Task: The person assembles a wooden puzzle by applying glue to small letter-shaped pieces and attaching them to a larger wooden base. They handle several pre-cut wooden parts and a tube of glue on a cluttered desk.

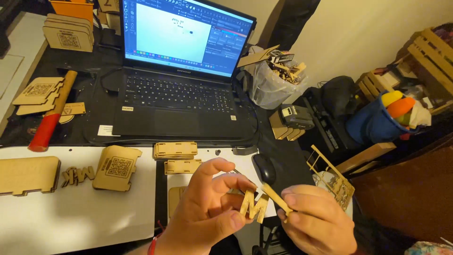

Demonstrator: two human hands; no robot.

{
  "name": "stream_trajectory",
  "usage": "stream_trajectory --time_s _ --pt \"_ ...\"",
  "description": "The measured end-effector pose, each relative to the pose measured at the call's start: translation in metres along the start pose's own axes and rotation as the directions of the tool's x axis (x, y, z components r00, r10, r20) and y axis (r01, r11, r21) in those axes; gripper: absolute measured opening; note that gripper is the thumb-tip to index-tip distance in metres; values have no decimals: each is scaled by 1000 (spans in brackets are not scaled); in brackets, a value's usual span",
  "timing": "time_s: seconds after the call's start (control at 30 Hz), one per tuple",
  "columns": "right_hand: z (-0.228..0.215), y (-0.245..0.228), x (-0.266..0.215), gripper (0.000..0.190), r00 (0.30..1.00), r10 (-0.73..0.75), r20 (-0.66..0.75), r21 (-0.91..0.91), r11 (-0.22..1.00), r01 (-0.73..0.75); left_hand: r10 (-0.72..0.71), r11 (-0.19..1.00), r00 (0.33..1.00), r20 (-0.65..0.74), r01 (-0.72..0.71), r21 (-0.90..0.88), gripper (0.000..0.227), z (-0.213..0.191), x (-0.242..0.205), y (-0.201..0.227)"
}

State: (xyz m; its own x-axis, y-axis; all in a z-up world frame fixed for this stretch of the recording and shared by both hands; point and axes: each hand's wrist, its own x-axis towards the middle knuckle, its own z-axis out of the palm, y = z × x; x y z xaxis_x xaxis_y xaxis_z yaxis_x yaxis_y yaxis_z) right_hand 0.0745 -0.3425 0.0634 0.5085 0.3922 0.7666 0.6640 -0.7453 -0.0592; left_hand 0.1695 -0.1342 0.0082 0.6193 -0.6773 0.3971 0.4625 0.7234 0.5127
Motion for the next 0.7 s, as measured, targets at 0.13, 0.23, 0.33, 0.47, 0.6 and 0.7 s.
stream_trajectory --time_s 0.13,0.23,0.33,0.47,0.6,0.7 --pt "0 -8 4 18 999 35 17 -48 998 -34 40 998 999 28 -38 -59 53 3 -5 2" --pt "-6 -8 2 22 994 50 100 -39 998 -47 11 998 1000 -28 -13 -55 52 5 -7 5" --pt "-9 -12 5 16 995 43 91 -15 999 -42 37 999 999 -8 -37 -29 52 1 -8 3" --pt "-24 -17 5 14 981 84 177 -76 995 -71 23 999 1000 -22 -23 -34 48 4 -10 8" --pt "-37 -19 -4 16 974 139 181 -169 980 -109 79 996 997 24 -77 -42 45 4 -10 11" --pt "-53 -24 -22 23 958 266 105 -186 952 -244 142 988 987 74 -137 -68 47 7 -10 11"
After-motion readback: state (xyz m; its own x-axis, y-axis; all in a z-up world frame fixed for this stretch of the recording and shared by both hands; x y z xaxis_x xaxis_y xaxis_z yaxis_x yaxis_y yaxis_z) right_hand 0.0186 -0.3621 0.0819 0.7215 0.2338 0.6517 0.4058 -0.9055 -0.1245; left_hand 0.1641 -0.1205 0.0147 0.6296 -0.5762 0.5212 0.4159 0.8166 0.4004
